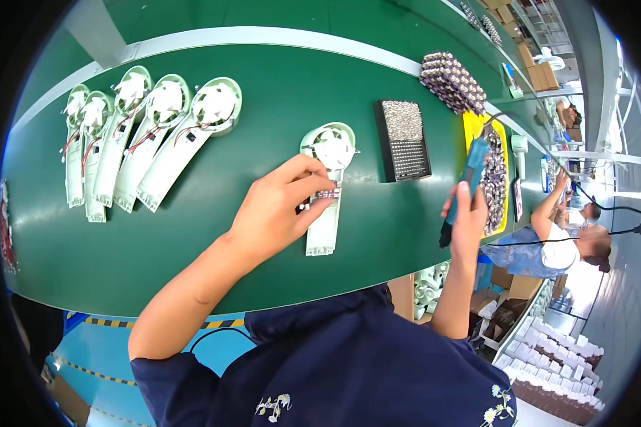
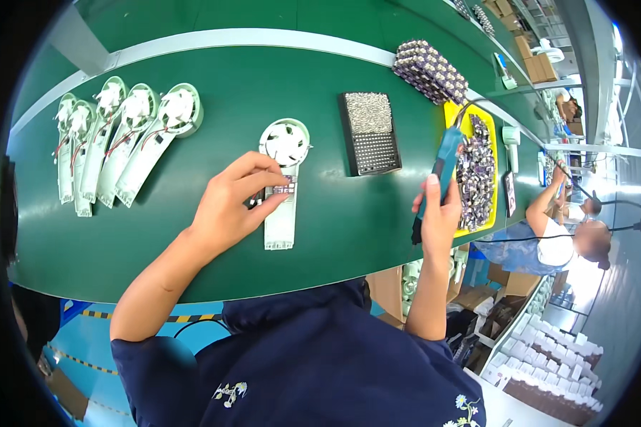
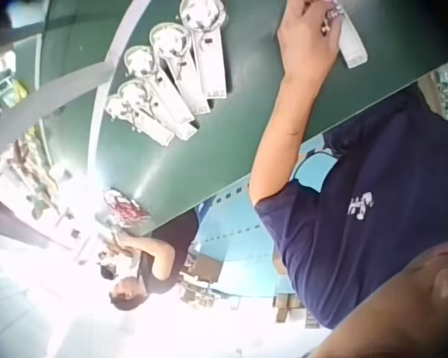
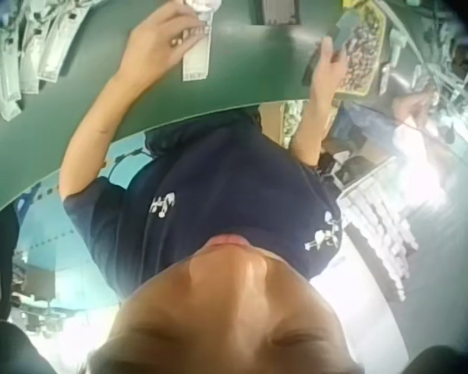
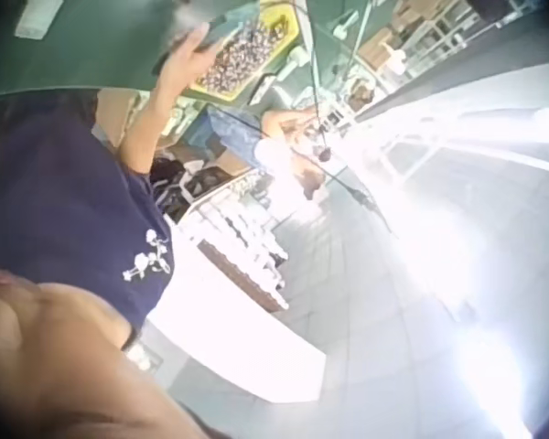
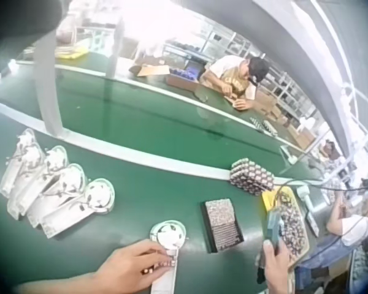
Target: Installing printed circuit boards into handheld fan housings and securing them with an electric screwdriver on a factory assembly line.
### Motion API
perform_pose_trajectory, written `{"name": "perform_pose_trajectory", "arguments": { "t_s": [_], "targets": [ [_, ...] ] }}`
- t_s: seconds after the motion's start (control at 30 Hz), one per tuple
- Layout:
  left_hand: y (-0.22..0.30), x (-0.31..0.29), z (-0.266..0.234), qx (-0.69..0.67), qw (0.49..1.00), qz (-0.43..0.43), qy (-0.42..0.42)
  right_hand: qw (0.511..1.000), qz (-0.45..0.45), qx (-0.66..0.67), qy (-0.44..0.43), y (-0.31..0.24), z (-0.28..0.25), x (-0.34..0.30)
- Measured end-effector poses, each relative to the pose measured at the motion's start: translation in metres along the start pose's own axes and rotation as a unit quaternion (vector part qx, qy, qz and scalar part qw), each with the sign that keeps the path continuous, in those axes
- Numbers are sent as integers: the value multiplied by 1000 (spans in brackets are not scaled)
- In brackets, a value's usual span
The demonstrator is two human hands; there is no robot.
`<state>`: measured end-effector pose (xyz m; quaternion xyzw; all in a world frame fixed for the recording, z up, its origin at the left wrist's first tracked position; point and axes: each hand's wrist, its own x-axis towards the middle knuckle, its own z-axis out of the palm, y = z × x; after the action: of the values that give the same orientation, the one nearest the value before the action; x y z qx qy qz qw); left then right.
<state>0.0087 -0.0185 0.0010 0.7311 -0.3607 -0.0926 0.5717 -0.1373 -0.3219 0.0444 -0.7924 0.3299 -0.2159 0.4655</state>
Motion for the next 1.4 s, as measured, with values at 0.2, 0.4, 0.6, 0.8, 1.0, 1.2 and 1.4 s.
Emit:
{"name": "perform_pose_trajectory", "arguments": {
  "t_s": [0.2,0.4,0.6,0.8,1.0,1.2,1.4],
  "targets": [
    [2,5,-5,-13,1000,-10,-13,949,0,-308,62,24,-1,2],
    [3,8,-2,-5,1000,-26,-8,919,-59,-384,74,35,2,3],
    [2,8,-1,7,1000,-6,0,904,-86,-412,71,41,4,3],
    [1,8,-2,5,1000,-3,5,907,-88,-407,60,44,3,2],
    [2,10,-4,11,1000,20,20,986,-128,-35,99,-9,31,-38],
    [-3,8,-6,6,999,23,43,901,153,260,-312,-47,96,-95],
    [3,8,-8,17,993,75,86,787,298,376,-389,-53,102,-76]
  ]
}}
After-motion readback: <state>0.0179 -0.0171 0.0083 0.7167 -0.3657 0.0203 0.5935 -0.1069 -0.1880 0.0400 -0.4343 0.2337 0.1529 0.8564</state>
